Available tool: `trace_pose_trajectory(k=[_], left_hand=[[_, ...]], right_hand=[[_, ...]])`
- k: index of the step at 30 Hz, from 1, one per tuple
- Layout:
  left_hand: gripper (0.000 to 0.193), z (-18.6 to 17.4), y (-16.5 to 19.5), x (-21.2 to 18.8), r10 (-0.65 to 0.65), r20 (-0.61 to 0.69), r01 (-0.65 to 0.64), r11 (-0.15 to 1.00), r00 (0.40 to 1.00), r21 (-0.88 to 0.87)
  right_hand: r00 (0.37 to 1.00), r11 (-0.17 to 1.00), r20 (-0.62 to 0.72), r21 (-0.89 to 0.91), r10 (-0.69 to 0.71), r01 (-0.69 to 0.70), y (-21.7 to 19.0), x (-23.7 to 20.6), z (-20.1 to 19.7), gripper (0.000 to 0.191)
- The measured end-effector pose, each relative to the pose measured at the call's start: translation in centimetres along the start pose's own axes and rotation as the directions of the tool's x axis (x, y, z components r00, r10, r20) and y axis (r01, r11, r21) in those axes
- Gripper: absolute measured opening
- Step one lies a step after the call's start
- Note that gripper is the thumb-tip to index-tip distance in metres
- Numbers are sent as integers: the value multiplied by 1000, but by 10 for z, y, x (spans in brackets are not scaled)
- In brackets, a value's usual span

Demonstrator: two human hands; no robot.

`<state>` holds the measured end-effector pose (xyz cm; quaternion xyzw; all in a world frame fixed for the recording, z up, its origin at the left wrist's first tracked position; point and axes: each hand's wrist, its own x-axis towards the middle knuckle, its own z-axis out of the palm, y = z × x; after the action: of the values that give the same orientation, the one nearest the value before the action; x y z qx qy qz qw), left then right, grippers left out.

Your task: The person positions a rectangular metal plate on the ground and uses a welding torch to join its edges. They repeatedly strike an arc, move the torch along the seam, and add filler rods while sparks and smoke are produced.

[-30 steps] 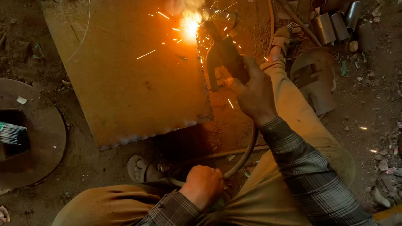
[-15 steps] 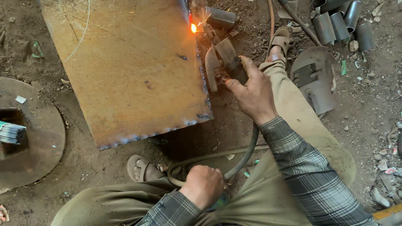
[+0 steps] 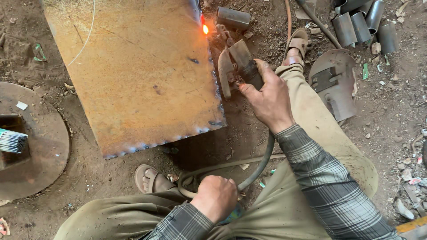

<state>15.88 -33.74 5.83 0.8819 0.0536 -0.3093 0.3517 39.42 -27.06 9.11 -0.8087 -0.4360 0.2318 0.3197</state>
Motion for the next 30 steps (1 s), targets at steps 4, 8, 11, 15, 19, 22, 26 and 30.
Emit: trace_pose_trajectory(k=[4,8,11,15,19,22,26,30], left_hand=[[25,-2,1,-2,-7,-6,7,1000,1000,-4],[26,-5,1,-1,-7,56,6,1000,998,17],[25,-5,1,-1,-9,44,8,1000,999,6],[25,-2,1,0,-12,24,12,1000,1000,-1],[22,5,-1,-1,-89,-60,80,988,994,-135],[21,12,-2,-1,-102,-167,66,976,981,-209],[20,16,-4,-3,-99,-138,67,973,985,-220],[21,11,-7,-4,-60,-50,52,990,997,-133]], right_hand=[[999,1000,41,14,22,-23,-3,1,-2,54],[998,999,45,-6,34,-34,-5,2,-3,55],[999,999,38,-14,34,-34,-7,1,-2,55],[1000,1000,14,15,7,-8,-7,0,-2,55],[994,995,52,-36,98,-96,1,1,0,55],[999,998,42,-69,2,1,11,1,2,51],[985,969,55,-177,-163,170,16,-1,8,46],[996,994,3,-56,-90,90,6,-5,7,49]])
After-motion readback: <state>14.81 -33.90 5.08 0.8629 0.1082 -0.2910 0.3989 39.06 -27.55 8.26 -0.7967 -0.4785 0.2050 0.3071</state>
